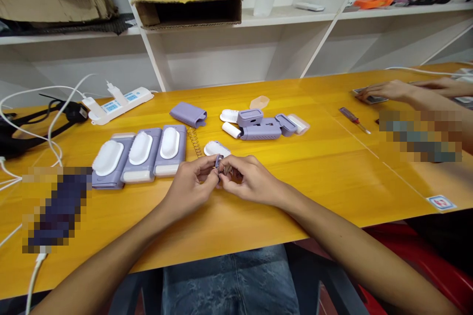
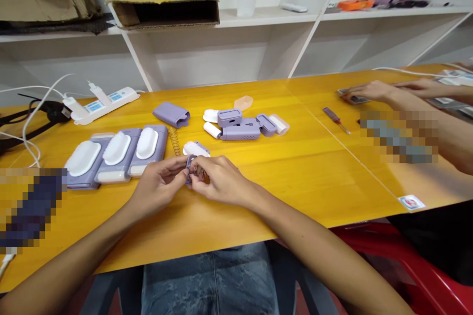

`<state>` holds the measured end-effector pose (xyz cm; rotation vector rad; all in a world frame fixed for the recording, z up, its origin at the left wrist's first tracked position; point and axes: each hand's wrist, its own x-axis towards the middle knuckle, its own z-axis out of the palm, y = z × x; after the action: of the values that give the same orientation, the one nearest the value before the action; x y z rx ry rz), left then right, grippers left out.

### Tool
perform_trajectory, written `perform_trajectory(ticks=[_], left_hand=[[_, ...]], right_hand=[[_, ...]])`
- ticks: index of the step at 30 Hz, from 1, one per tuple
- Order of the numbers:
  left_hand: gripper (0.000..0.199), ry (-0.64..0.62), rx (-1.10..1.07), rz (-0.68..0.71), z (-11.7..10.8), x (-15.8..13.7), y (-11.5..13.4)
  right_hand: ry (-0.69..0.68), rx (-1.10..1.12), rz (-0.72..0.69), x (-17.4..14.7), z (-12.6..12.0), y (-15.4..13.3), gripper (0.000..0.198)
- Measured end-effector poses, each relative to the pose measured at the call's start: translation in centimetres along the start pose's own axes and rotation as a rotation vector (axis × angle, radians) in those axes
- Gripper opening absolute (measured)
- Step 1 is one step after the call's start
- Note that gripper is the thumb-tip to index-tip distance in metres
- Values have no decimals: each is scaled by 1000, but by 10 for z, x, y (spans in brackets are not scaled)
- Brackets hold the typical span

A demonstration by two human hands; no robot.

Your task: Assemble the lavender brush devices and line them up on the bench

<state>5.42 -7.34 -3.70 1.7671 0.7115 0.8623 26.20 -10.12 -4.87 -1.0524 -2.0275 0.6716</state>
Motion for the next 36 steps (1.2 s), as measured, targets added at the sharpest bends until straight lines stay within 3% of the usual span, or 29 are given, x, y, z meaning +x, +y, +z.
perform_trajectory(ticks=[17,24,36], left_hand=[[18,124,-106,-62,6,3,-3],[14,192,-114,-54,10,4,0],[11,190,-124,11,12,4,-1]], right_hand=[[117,-162,-22,-2,14,4,7],[240,-116,-69,0,20,3,8],[302,-52,-77,3,19,-3,9]])
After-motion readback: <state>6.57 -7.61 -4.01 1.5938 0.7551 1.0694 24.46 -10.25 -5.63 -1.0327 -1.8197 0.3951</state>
